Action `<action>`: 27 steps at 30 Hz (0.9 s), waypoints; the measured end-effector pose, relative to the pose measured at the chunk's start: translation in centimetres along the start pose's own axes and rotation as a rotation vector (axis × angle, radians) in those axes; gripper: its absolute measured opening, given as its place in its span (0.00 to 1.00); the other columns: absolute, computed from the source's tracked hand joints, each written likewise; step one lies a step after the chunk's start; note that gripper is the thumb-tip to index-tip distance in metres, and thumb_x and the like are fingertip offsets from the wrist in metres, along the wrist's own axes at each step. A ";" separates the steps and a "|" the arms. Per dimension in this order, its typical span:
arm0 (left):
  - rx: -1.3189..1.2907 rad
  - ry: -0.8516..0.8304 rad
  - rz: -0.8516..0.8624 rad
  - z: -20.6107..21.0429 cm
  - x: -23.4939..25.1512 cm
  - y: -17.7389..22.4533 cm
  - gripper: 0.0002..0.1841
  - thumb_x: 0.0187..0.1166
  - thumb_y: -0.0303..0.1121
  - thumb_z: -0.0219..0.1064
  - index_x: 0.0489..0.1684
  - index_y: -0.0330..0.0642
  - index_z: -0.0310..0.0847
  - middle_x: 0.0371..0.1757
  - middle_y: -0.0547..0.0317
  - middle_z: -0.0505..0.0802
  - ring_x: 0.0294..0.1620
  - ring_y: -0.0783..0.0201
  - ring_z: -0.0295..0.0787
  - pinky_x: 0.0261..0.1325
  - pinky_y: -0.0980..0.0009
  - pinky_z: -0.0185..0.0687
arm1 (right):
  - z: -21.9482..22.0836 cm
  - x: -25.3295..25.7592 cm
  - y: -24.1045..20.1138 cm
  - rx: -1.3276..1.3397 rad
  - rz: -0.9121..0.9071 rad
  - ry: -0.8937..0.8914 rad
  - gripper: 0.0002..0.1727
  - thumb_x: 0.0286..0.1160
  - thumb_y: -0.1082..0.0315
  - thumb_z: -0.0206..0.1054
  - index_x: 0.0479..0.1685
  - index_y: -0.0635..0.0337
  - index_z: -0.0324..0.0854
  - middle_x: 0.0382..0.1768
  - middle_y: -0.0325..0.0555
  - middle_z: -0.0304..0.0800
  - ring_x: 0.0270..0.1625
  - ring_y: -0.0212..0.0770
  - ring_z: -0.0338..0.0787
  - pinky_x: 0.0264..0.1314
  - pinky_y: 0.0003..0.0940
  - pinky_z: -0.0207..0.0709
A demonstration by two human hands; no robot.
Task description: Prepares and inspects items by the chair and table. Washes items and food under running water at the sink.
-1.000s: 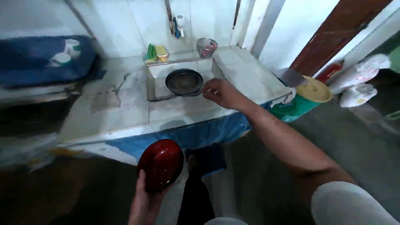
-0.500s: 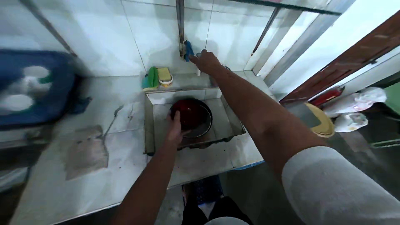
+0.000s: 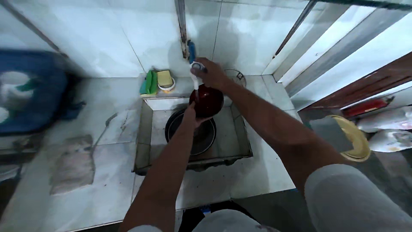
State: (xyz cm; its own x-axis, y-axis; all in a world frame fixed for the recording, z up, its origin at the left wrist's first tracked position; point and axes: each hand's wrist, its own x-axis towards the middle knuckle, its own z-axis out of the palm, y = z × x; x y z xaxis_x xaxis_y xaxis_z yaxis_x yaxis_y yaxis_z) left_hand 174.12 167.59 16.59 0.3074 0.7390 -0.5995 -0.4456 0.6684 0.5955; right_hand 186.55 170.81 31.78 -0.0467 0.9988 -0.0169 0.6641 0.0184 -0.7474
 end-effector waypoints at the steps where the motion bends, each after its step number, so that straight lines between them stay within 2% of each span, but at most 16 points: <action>1: -0.041 -0.018 0.012 0.3 0.5 -0.2 0.29 0.89 0.59 0.48 0.87 0.61 0.59 0.77 0.43 0.81 0.70 0.36 0.83 0.62 0.31 0.82 | 1.0 -0.5 1.5 0.162 0.079 0.012 0.27 0.94 0.51 0.51 0.81 0.59 0.70 0.56 0.58 0.89 0.46 0.47 0.94 0.49 0.44 0.90; 2: -0.058 -0.052 0.027 0.4 0.9 -0.4 0.31 0.89 0.62 0.45 0.85 0.58 0.62 0.75 0.44 0.82 0.70 0.38 0.83 0.63 0.33 0.82 | 2.2 -0.9 3.2 0.244 0.150 -0.009 0.28 0.96 0.50 0.45 0.75 0.64 0.72 0.52 0.58 0.89 0.44 0.48 0.94 0.48 0.45 0.90; 3: -0.040 -0.094 0.050 0.4 1.2 -0.7 0.34 0.88 0.66 0.42 0.83 0.56 0.64 0.74 0.45 0.83 0.70 0.40 0.83 0.64 0.34 0.81 | 3.3 -1.6 4.7 0.208 0.170 -0.091 0.26 0.96 0.55 0.45 0.66 0.71 0.77 0.50 0.61 0.89 0.47 0.51 0.92 0.52 0.49 0.87; 4: 0.017 -0.112 0.066 0.3 1.3 -0.9 0.38 0.84 0.71 0.42 0.83 0.55 0.66 0.73 0.46 0.84 0.69 0.42 0.84 0.63 0.37 0.82 | 4.4 -2.1 5.7 0.093 0.135 -0.213 0.23 0.93 0.61 0.50 0.58 0.76 0.82 0.51 0.66 0.89 0.53 0.56 0.91 0.60 0.56 0.82; 5: 0.078 -0.108 0.061 0.3 1.1 -1.0 0.41 0.79 0.75 0.45 0.82 0.55 0.67 0.73 0.47 0.84 0.69 0.43 0.84 0.63 0.38 0.83 | 5.3 -2.3 6.5 -0.026 0.077 -0.362 0.18 0.90 0.67 0.54 0.56 0.75 0.84 0.54 0.67 0.89 0.60 0.59 0.89 0.67 0.59 0.78; 7: 0.150 -0.032 0.018 0.3 0.4 -1.3 0.46 0.75 0.79 0.48 0.83 0.54 0.68 0.74 0.46 0.83 0.70 0.42 0.82 0.64 0.38 0.82 | 6.9 -1.7 7.6 -0.180 -0.041 -0.468 0.14 0.82 0.72 0.62 0.59 0.72 0.84 0.61 0.67 0.86 0.68 0.62 0.85 0.73 0.61 0.74; 9: 0.178 0.020 0.009 0.6 -0.6 -1.3 0.41 0.81 0.73 0.46 0.85 0.56 0.63 0.75 0.43 0.82 0.69 0.39 0.84 0.62 0.37 0.83 | 7.9 -0.9 9.1 -0.358 -0.085 -0.355 0.19 0.79 0.72 0.67 0.66 0.68 0.82 0.71 0.66 0.81 0.75 0.65 0.79 0.74 0.63 0.74; 11: 0.237 0.061 0.080 0.5 -1.2 -1.3 0.33 0.88 0.65 0.45 0.91 0.69 0.50 0.78 0.40 0.78 0.67 0.34 0.84 0.57 0.33 0.85 | 8.4 -1.2 10.3 -0.544 0.020 -0.286 0.23 0.79 0.69 0.67 0.73 0.66 0.78 0.79 0.65 0.74 0.80 0.70 0.72 0.70 0.71 0.74; 12: 0.276 0.101 0.129 0.3 -1.3 -1.4 0.31 0.90 0.63 0.46 0.91 0.73 0.47 0.78 0.39 0.78 0.65 0.33 0.84 0.53 0.31 0.85 | 8.5 -1.8 10.2 -0.577 0.090 -0.322 0.23 0.79 0.70 0.67 0.73 0.68 0.77 0.77 0.68 0.74 0.77 0.73 0.74 0.67 0.71 0.76; 14: 0.322 0.179 0.195 -0.2 -1.3 -1.8 0.30 0.91 0.61 0.46 0.91 0.76 0.46 0.79 0.38 0.77 0.64 0.32 0.85 0.51 0.33 0.85 | 8.3 -2.6 9.1 -0.517 0.158 -0.521 0.19 0.76 0.71 0.70 0.61 0.74 0.81 0.63 0.73 0.83 0.66 0.71 0.84 0.62 0.70 0.78; 16: 0.275 0.198 0.192 -1.1 -1.1 -2.3 0.29 0.91 0.59 0.47 0.92 0.77 0.47 0.79 0.37 0.77 0.64 0.32 0.85 0.52 0.33 0.86 | 8.3 -2.1 8.7 -0.283 0.124 -0.641 0.15 0.80 0.70 0.67 0.59 0.72 0.83 0.57 0.68 0.88 0.62 0.64 0.87 0.66 0.66 0.77; 19: 0.263 0.161 0.136 -2.7 -0.3 -2.2 0.33 0.89 0.55 0.57 0.92 0.75 0.46 0.79 0.37 0.77 0.65 0.33 0.85 0.53 0.34 0.86 | 8.9 -0.8 8.0 0.098 0.323 -0.373 0.16 0.86 0.67 0.62 0.62 0.69 0.83 0.56 0.62 0.89 0.57 0.53 0.90 0.65 0.54 0.81; 21: 0.543 0.132 0.263 -4.0 0.8 -2.3 0.37 0.86 0.47 0.65 0.94 0.63 0.49 0.82 0.38 0.75 0.72 0.38 0.81 0.61 0.37 0.85 | 8.5 -0.4 6.9 0.226 0.446 -0.193 0.15 0.84 0.67 0.63 0.59 0.68 0.83 0.51 0.58 0.89 0.50 0.47 0.90 0.57 0.47 0.84; 23: 0.958 0.221 0.505 -4.7 1.9 -2.4 0.42 0.75 0.41 0.77 0.90 0.49 0.59 0.80 0.30 0.74 0.77 0.34 0.76 0.71 0.38 0.79 | 8.3 -0.3 6.6 0.285 0.452 -0.126 0.13 0.84 0.66 0.65 0.55 0.69 0.84 0.47 0.55 0.92 0.45 0.43 0.93 0.53 0.41 0.88; 25: 1.314 0.326 0.604 -4.5 2.0 -2.0 0.49 0.67 0.42 0.82 0.91 0.44 0.57 0.81 0.24 0.70 0.80 0.27 0.68 0.76 0.31 0.69 | 8.1 -0.4 6.2 0.255 0.397 -0.140 0.14 0.85 0.67 0.64 0.56 0.69 0.86 0.50 0.56 0.93 0.48 0.43 0.95 0.57 0.41 0.89; 27: 1.462 0.366 0.712 -4.5 2.4 -2.0 0.54 0.61 0.34 0.85 0.93 0.40 0.53 0.82 0.22 0.69 0.82 0.23 0.64 0.78 0.26 0.59 | 8.2 -0.3 5.8 0.238 0.363 -0.136 0.14 0.85 0.68 0.64 0.58 0.70 0.86 0.51 0.58 0.93 0.49 0.45 0.95 0.59 0.43 0.87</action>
State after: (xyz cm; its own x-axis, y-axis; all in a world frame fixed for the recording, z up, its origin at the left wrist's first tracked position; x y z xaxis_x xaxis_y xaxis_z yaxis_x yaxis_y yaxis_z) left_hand 171.93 167.61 11.53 0.1081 0.9936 0.0340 0.7738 -0.1056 0.6246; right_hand 184.33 170.19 21.96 0.0492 0.9230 -0.3817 0.4664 -0.3592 -0.8083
